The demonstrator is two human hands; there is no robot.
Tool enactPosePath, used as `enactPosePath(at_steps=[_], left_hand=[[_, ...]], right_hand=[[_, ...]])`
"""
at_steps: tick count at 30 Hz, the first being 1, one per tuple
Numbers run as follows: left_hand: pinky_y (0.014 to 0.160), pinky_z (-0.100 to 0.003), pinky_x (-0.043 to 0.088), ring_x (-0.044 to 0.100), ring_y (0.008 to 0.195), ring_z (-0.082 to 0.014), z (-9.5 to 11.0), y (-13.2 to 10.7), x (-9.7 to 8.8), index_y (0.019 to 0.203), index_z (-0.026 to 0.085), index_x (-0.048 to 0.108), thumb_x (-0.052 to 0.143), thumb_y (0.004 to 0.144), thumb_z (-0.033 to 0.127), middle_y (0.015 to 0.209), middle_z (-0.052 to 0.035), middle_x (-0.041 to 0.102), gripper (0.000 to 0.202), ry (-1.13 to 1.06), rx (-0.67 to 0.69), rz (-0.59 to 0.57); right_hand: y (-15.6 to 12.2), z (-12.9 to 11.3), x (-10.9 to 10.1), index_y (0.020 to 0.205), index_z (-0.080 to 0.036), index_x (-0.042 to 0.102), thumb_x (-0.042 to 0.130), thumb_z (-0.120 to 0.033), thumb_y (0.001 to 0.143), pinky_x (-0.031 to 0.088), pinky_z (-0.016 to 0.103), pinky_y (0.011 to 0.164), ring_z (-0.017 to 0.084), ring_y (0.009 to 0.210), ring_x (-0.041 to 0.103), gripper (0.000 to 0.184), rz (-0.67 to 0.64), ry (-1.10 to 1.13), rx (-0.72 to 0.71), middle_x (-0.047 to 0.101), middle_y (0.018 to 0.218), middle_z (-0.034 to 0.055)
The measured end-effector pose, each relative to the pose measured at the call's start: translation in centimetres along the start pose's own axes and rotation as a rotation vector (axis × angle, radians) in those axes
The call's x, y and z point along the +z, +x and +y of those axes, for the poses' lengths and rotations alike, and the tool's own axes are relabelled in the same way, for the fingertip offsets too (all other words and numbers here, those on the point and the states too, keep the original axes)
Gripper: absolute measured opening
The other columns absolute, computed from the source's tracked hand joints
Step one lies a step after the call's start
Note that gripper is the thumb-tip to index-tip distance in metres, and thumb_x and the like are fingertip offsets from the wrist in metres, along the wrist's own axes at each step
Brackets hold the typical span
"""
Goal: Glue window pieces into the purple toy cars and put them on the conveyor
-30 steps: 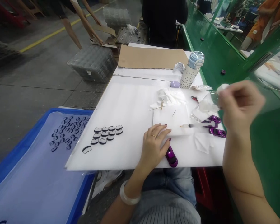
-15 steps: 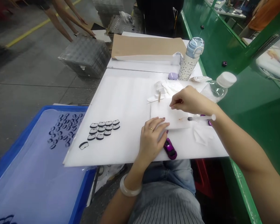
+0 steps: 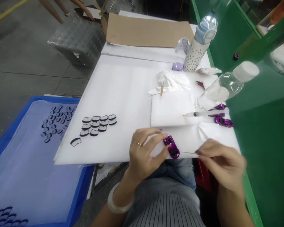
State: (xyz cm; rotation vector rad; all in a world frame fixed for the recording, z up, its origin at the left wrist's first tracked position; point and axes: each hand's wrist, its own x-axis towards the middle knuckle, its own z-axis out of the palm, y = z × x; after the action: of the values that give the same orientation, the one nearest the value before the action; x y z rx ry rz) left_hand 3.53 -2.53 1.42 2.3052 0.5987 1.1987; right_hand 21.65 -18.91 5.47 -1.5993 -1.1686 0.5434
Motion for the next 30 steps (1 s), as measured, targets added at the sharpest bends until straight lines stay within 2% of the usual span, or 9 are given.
enactPosePath(at_steps=[2, 4, 7, 11, 15, 20, 30], left_hand=[[0.085, -0.036, 0.050, 0.062, 0.099, -0.0224, 0.4, -1.0, -0.3, 0.108, 0.019, 0.063, 0.070, 0.088, 0.040, 0.105, -0.0069, 0.065, 0.030, -0.029, 0.018, -0.143], [0.084, -0.038, 0.049, 0.063, 0.100, -0.0243, 0.5, -1.9, -0.1, 0.108, 0.018, 0.062, 0.073, 0.084, 0.049, 0.107, -0.0083, 0.067, 0.041, 0.010, 0.029, -0.240], [0.082, -0.038, 0.049, 0.064, 0.098, -0.0252, 0.3, -2.6, 0.7, 0.106, 0.017, 0.061, 0.077, 0.081, 0.047, 0.105, -0.0090, 0.069, 0.042, 0.082, 0.048, -0.231], [0.083, -0.040, 0.050, 0.064, 0.097, -0.0249, 0.0, -2.6, 1.0, 0.104, 0.019, 0.062, 0.074, 0.083, 0.048, 0.103, -0.0081, 0.069, 0.038, 0.055, 0.051, -0.208], [0.085, -0.041, 0.050, 0.063, 0.098, -0.0245, 0.2, -2.4, 0.6, 0.105, 0.019, 0.062, 0.075, 0.084, 0.032, 0.104, -0.0076, 0.069, 0.028, -0.010, 0.009, -0.210], [0.084, -0.039, 0.051, 0.062, 0.096, -0.0217, 0.5, -2.0, 0.1, 0.100, 0.018, 0.065, 0.070, 0.084, 0.014, 0.100, -0.0060, 0.068, 0.017, -0.123, -0.027, -0.253], [0.081, -0.039, 0.052, 0.061, 0.094, -0.0198, 0.5, -1.8, 0.1, 0.093, 0.018, 0.066, 0.068, 0.084, 0.006, 0.095, -0.0039, 0.068, 0.016, -0.160, -0.037, -0.263]], right_hand=[[-1.2, 1.4, 2.7, 0.093, -0.033, 0.068, 0.068, -0.010, 0.081, 0.053, 0.036, 0.058, 0.019, 0.072, 0.064, 0.026, -0.001, 0.042, 0.030, 0.068, 0.081, 0.0012], [-1.4, 2.2, 4.3, 0.089, -0.027, 0.065, 0.066, -0.005, 0.080, 0.051, 0.031, 0.056, 0.016, 0.069, 0.063, 0.024, 0.001, 0.038, 0.039, 0.067, 0.081, 0.0008], [-1.2, 2.6, 4.7, 0.088, -0.022, 0.063, 0.066, 0.000, 0.080, 0.049, 0.026, 0.058, 0.011, 0.069, 0.061, 0.023, 0.042, 0.034, 0.013, 0.066, 0.082, 0.0001], [-1.1, 2.6, 4.7, 0.090, -0.020, 0.064, 0.066, 0.000, 0.080, 0.049, 0.023, 0.059, 0.011, 0.073, 0.063, 0.023, 0.079, 0.017, 0.010, 0.068, 0.085, 0.0004], [-0.8, 2.3, 5.3, 0.091, -0.021, 0.065, 0.067, -0.002, 0.081, 0.050, 0.022, 0.060, 0.010, 0.073, 0.064, 0.021, 0.045, -0.024, 0.017, 0.069, 0.085, -0.0006], [-0.6, 2.2, 5.4, 0.090, -0.021, 0.067, 0.068, -0.005, 0.082, 0.050, 0.022, 0.057, 0.010, 0.073, 0.065, 0.018, 0.066, 0.047, 0.067, 0.070, 0.085, -0.0004], [-0.8, 2.3, 5.4, 0.089, -0.021, 0.068, 0.069, -0.008, 0.082, 0.047, 0.022, 0.055, 0.010, 0.070, 0.063, 0.015, 0.068, 0.045, 0.104, 0.070, 0.083, -0.0010]])
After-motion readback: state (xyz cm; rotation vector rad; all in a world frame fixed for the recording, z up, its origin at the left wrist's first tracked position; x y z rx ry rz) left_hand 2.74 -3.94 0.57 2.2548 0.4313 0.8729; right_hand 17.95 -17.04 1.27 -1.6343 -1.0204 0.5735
